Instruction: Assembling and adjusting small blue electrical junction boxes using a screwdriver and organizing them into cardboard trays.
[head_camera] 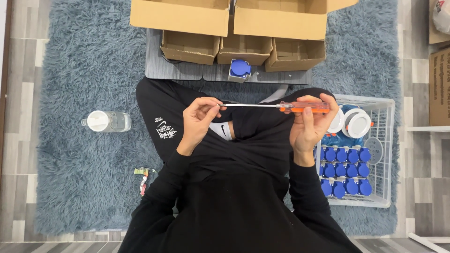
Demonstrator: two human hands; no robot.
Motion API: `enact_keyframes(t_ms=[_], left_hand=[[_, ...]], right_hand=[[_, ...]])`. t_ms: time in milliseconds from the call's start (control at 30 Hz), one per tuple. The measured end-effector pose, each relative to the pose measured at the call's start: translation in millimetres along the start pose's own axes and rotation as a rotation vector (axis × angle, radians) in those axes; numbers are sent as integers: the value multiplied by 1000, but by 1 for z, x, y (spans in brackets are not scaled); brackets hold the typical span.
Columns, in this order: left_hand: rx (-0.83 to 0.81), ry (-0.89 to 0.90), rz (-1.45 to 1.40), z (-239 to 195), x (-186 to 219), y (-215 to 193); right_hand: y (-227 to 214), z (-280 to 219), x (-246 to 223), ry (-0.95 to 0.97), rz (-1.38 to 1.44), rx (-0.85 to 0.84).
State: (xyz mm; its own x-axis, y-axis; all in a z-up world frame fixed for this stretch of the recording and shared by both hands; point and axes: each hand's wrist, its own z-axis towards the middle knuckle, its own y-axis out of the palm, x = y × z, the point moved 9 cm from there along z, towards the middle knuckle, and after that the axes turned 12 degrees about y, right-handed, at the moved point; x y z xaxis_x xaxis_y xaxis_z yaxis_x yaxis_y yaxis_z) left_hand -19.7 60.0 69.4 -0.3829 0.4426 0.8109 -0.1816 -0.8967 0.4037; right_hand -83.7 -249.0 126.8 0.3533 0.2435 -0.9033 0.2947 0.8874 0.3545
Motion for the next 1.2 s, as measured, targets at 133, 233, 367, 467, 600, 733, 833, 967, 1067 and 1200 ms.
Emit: enact_keyframes(t_ms=[133,233,367,467,600,733,833,967,1067,1200], left_hand=[[14,-18,-39,-2,-4,-2],[34,-41,-45,-5,-9,-6],[26,-30,9,-5,-13,-9],[8,-2,60,-6,-17,-13],[-24,8,108,-6,-18,-12],[-20,34,61,-11,-23,-2],[2,114,151,-4,-13,1],[-110,187,329,12,11,8],[-324,270,507,31,30,34],[-455,515,757,41,48,74]], right_hand=[[0,1,1,0,-9,-17],[0,2,0,-8,-18,-27],[-2,4,1,-69,-65,-92],[-4,6,0,-101,-133,-122],[38,11,-30,-145,-199,-202],[26,27,-23,-178,-160,-250],[10,37,-7,-189,-153,-229],[8,40,0,-158,-205,-224],[42,39,-8,-155,-330,-246],[86,37,14,-156,-479,-360]])
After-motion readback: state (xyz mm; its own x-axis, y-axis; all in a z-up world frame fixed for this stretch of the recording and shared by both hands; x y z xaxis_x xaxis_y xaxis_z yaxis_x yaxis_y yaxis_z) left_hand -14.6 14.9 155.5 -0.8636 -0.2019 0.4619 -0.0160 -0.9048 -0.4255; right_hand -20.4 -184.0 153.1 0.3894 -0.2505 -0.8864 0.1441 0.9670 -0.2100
